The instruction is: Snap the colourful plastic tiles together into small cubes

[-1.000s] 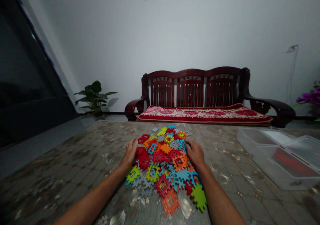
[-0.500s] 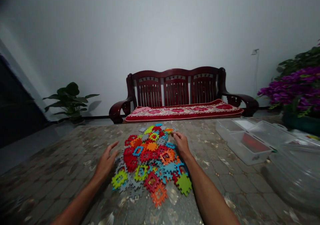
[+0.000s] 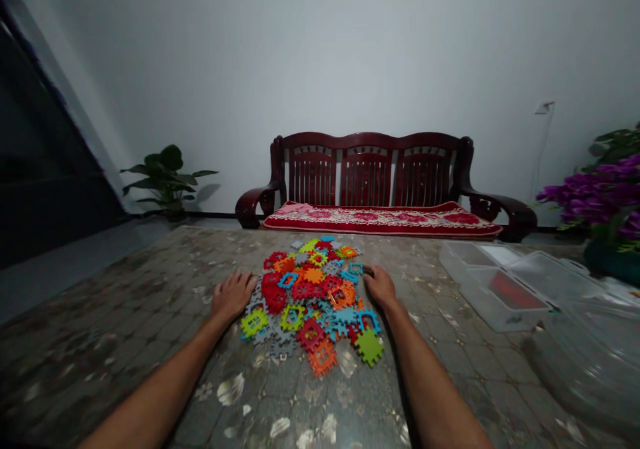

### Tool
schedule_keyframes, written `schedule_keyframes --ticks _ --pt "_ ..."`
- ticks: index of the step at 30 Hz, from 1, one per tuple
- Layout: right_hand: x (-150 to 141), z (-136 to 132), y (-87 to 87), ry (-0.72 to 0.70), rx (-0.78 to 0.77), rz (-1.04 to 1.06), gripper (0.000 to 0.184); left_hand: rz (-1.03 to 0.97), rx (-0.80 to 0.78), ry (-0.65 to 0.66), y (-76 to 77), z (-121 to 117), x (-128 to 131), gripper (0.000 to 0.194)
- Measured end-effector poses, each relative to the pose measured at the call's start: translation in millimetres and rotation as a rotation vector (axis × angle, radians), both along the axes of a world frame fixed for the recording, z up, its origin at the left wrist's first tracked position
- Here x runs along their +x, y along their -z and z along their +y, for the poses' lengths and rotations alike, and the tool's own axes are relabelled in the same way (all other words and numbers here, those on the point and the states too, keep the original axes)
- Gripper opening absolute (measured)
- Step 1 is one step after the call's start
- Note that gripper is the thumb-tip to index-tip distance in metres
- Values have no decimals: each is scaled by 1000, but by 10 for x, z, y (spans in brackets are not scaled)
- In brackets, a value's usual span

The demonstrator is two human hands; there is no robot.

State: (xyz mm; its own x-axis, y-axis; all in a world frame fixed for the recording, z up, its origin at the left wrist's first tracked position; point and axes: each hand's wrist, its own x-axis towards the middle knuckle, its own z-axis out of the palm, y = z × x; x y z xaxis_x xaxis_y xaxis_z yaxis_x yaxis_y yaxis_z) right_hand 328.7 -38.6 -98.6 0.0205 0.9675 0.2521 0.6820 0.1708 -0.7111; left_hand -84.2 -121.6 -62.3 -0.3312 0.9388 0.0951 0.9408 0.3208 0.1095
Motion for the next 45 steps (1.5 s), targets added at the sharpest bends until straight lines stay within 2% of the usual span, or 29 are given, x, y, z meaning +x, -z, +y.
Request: schedule_keyframes --ticks 4,6,12,26,37,41,45 --pt "82 -119 24 -138 26 -128 44 16 26 6 -2 0 18 57" --pt "93 -170 41 -148 41 -209 45 19 46 0 6 6 19 56" --pt "37 -249 15 -100 64 -288 45 -1 89 6 -4 12 25 53" --pt "29 -265 47 -59 109 -272 48 -61 158 9 -21 14 40 47" --pt "1 -241 9 89 82 -438 45 10 105 33 -6 -6 46 50" --pt "-56 -272 -51 88 53 -547 42 38 76 37 -11 -17 56 52" --pt "-102 -300 -106 105 37 -570 39 52 66 34 18 -18 56 53"
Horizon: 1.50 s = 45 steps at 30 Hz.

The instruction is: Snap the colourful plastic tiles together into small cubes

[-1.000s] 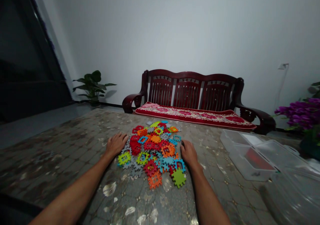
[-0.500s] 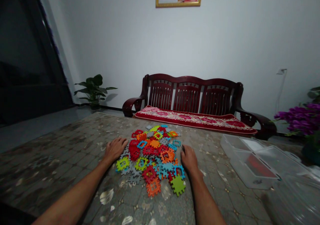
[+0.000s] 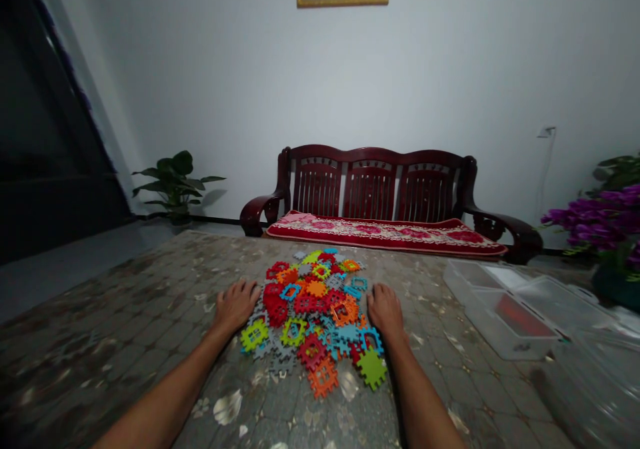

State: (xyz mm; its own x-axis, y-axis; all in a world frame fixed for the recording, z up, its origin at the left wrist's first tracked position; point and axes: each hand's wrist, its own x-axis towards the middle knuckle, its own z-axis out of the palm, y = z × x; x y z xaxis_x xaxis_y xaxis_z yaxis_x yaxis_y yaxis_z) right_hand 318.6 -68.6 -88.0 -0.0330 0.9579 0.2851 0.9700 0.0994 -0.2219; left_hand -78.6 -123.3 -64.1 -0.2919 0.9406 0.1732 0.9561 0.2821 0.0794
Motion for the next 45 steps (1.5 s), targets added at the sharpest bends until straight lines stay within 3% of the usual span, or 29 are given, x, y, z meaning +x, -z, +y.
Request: schedule_keyframes --ticks 15,25,29,33,40,45 --pt "-51 1 -45 29 -28 -4 45 18 -40 24 164 90 -47 55" --pt "86 106 16 -126 -81 102 49 -16 -101 105 150 156 -41 56" --pt "169 299 81 -66 -32 240 49 -17 -67 138 192 169 -72 55" --pt "-30 629 -17 -6 -6 290 49 -81 -54 180 223 183 -108 53" --pt "-604 1187 -351 -64 -223 102 61 -143 2 191 252 196 -155 47" --pt "-748 1321 -384 -119 -273 109 62 -169 7 182 224 175 -143 44"
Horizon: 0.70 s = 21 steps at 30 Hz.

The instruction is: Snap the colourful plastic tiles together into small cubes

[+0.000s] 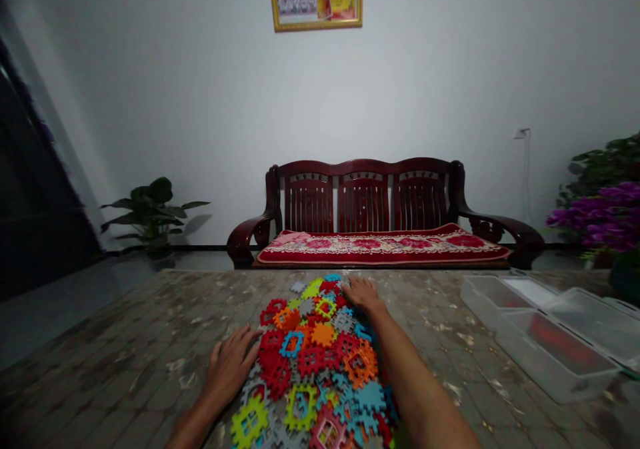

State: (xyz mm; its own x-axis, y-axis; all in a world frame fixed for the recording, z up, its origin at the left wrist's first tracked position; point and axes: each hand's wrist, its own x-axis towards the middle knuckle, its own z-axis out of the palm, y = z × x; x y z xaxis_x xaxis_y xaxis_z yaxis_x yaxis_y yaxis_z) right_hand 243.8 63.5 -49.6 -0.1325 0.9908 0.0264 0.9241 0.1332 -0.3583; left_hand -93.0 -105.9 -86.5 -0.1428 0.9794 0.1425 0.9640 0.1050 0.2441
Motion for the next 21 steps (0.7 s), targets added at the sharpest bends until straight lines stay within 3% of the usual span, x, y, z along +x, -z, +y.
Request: schedule_keyframes --ticks 8,17,21 --pt "86 -119 9 -30 46 122 53 -36 8 -3 -64 -41 32 42" --pt "356 -332 65 26 149 521 43 -29 15 15 -91 -53 16 42" --pt "468 -491 -2 -69 110 686 37 -23 25 31 -70 -50 -4 43"
